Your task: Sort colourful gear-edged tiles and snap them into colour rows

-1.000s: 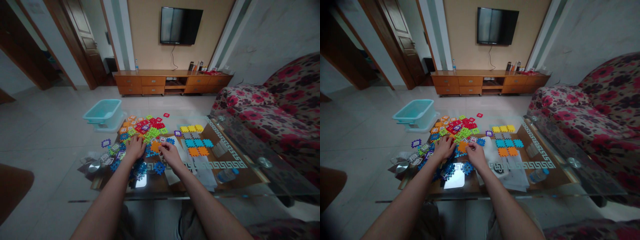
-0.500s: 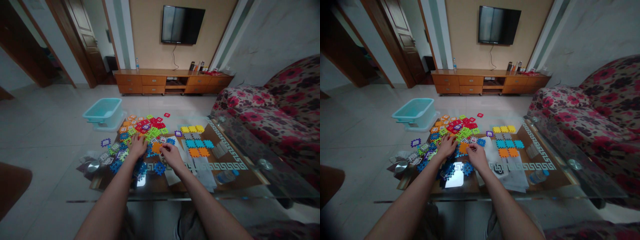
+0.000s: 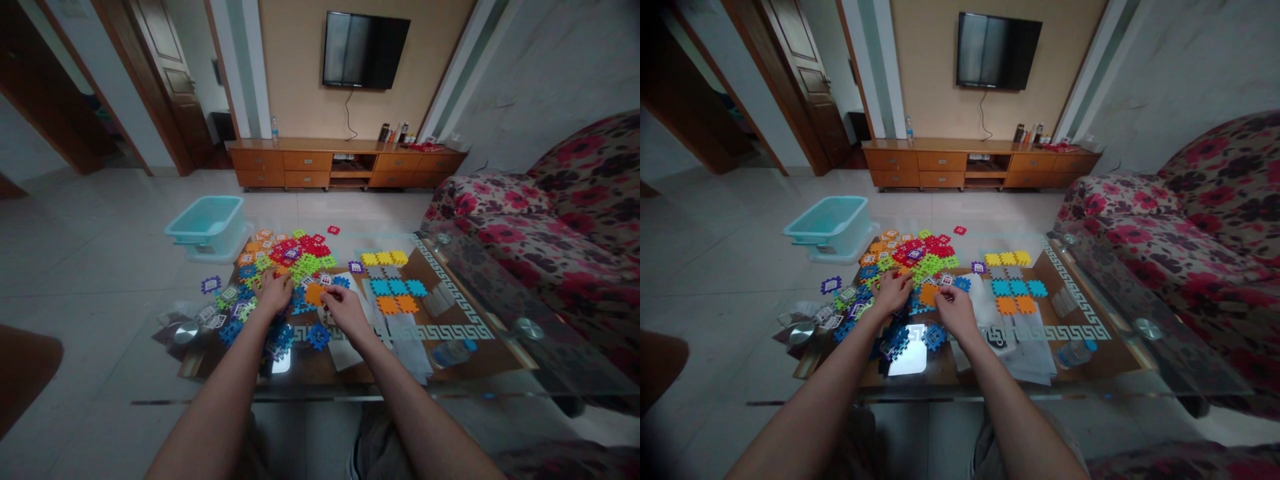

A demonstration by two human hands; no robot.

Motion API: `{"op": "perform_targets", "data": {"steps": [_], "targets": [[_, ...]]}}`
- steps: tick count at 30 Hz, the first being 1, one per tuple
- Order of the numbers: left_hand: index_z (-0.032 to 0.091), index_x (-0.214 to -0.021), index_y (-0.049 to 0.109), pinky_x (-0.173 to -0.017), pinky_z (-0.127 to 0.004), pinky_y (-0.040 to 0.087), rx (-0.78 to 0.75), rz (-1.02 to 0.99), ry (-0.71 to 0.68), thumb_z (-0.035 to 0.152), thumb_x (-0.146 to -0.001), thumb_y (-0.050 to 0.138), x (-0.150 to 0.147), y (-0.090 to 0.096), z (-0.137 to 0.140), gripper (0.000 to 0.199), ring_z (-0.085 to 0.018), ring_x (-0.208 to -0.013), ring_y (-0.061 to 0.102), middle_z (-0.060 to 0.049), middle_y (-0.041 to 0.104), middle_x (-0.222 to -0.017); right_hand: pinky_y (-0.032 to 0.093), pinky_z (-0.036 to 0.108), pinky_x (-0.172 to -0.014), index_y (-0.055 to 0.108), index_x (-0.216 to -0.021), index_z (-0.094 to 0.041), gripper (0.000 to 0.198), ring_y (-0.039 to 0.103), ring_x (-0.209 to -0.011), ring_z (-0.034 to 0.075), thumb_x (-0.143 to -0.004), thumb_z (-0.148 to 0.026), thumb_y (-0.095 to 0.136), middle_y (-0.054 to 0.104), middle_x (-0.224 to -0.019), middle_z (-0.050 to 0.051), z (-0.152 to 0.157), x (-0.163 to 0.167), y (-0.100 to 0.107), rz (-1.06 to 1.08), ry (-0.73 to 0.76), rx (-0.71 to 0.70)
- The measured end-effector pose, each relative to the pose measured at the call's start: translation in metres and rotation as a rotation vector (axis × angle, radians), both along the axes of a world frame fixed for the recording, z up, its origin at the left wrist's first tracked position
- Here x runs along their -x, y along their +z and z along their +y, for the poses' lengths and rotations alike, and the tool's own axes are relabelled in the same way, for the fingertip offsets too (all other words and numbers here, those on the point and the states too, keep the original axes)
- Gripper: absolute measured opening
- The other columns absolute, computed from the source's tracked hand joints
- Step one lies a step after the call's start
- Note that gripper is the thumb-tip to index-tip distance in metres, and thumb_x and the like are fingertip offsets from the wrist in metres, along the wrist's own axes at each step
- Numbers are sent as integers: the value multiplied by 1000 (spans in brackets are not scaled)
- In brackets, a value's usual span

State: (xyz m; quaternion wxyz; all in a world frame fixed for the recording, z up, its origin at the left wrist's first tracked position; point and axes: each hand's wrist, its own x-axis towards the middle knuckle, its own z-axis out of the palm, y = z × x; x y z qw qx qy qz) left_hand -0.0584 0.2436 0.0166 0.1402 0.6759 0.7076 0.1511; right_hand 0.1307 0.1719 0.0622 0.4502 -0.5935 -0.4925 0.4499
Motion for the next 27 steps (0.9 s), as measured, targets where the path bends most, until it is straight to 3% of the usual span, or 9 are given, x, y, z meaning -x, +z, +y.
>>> {"op": "perform_targets", "data": {"steps": [8, 15, 22, 27], "targets": [[26, -113, 72, -114, -60, 15, -63, -45, 31, 51, -93, 44, -6, 5, 3, 42, -35, -134, 40, -16, 47, -140, 46, 30, -63, 69, -78, -16, 24, 58, -63, 17, -69, -37, 63, 67, -68, 2, 4, -4, 2, 9, -20, -6], [18, -92, 71, -107, -41, 37, -71, -127, 40, 49, -88, 56, -4, 9, 9, 34, -29, -123, 50, -14, 58, -123, 46, 29, -62, 70, -80, -16, 27, 59, -62, 17, -70, -39, 63, 68, -69, 2, 4, -6, 2, 5, -21, -29], [28, -105, 74, -112, -60, 22, -76, -125, 67, 44, -88, 57, -9, 8, 3, 30, -33, -129, 46, -12, 58, -134, 48, 30, -64, 70, -81, -16, 26, 60, -65, 18, -70, -39, 63, 69, -72, 3, 5, -6, -1, 17, -32, -34], [30, -110, 75, -113, -62, 20, -18, -84, 37, 45, -87, 55, -9, 6, 3, 34, -36, -134, 41, -12, 55, -141, 48, 32, -65, 69, -81, -15, 26, 60, -65, 18, -70, -37, 62, 68, -73, 4, 5, -5, -2, 9, -43, -63]]}}
